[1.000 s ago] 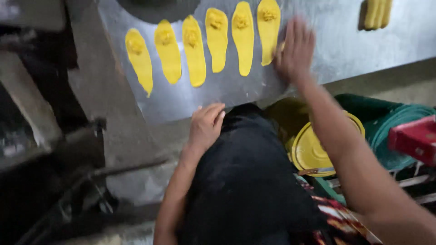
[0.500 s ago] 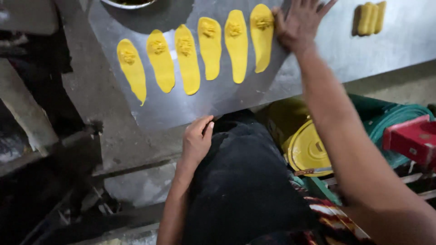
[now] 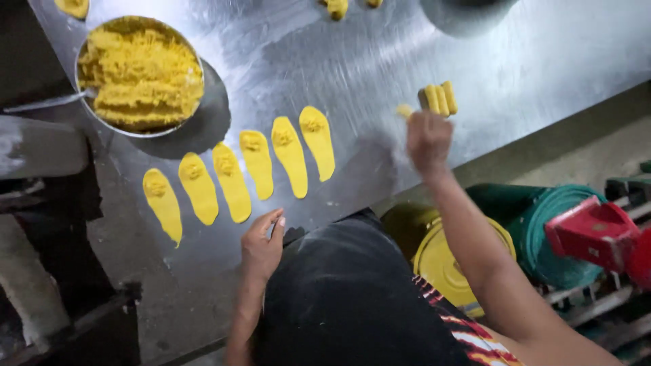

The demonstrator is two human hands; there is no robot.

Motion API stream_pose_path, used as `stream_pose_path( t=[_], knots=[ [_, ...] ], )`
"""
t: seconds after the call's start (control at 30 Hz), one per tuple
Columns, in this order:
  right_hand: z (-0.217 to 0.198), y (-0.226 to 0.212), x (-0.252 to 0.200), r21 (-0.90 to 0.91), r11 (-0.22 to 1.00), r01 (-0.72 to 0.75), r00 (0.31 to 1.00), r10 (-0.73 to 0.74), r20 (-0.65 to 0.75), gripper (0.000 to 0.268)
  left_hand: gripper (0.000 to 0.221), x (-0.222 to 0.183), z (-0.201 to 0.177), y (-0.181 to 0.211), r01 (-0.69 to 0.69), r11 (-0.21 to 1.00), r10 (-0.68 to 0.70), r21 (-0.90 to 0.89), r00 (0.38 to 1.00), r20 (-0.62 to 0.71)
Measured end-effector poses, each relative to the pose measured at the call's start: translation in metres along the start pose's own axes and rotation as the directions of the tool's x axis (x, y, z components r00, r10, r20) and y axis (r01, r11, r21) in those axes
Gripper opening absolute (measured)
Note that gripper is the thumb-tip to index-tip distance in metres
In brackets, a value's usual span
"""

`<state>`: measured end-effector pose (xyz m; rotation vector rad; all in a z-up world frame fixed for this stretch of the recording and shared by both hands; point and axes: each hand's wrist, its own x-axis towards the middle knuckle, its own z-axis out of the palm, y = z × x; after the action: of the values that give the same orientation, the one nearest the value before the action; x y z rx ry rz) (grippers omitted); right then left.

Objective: Filling and rolling dough pieces, cleaning the metal table workspace, and portioning more dough for baking.

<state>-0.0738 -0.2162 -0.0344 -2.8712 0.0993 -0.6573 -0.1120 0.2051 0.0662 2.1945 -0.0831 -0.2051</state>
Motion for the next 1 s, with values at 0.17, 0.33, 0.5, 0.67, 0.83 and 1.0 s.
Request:
stream_pose_path(
  t=[0.17, 0.33, 0.5, 0.67, 0.83, 1.0],
  knots=[
    [0.012, 0.038, 0.042, 0.031, 0.995, -0.093, 0.988, 0.097, -0.124, 0.02, 0.032, 0.026, 0.006, 0.003, 0.097, 0.981, -0.089, -0.169, 0.995, 0.054],
    [0.019, -0.009, 0.042, 0.157, 0.986, -0.055, 0.998, 0.058, -0.014, 0.022, 0.032, 0.08, -0.036, -0.077, 0.262, 0.822, -0.386, -0.506, 0.909, -0.157],
    [0.021, -0.039, 0.043, 0.338, 0.941, -0.021, 0.999, 0.008, 0.038, 0.025, 0.057, 0.156, -0.132, -0.137, 0.048, 0.715, -0.433, -0.698, 0.814, -0.388],
    [0.009, -0.039, 0.034, 0.321, 0.947, -0.012, 0.999, -0.001, 0.041, 0.028, 0.119, 0.214, -0.162, -0.134, 0.219, 0.157, -0.654, -0.963, 0.753, 0.065],
    [0.018, -0.058, 0.037, 0.399, 0.916, -0.022, 0.998, -0.001, 0.056, 0.029, 0.13, 0.229, -0.143, -0.148, 0.091, 0.001, -0.409, -0.996, 0.909, 0.083],
    [0.038, -0.101, 0.07, 0.556, 0.831, 0.005, 0.988, -0.09, 0.124, 0.03, 0.103, 0.2, -0.072, -0.103, -0.023, 0.195, -0.457, -0.981, 0.882, -0.112]
  ],
)
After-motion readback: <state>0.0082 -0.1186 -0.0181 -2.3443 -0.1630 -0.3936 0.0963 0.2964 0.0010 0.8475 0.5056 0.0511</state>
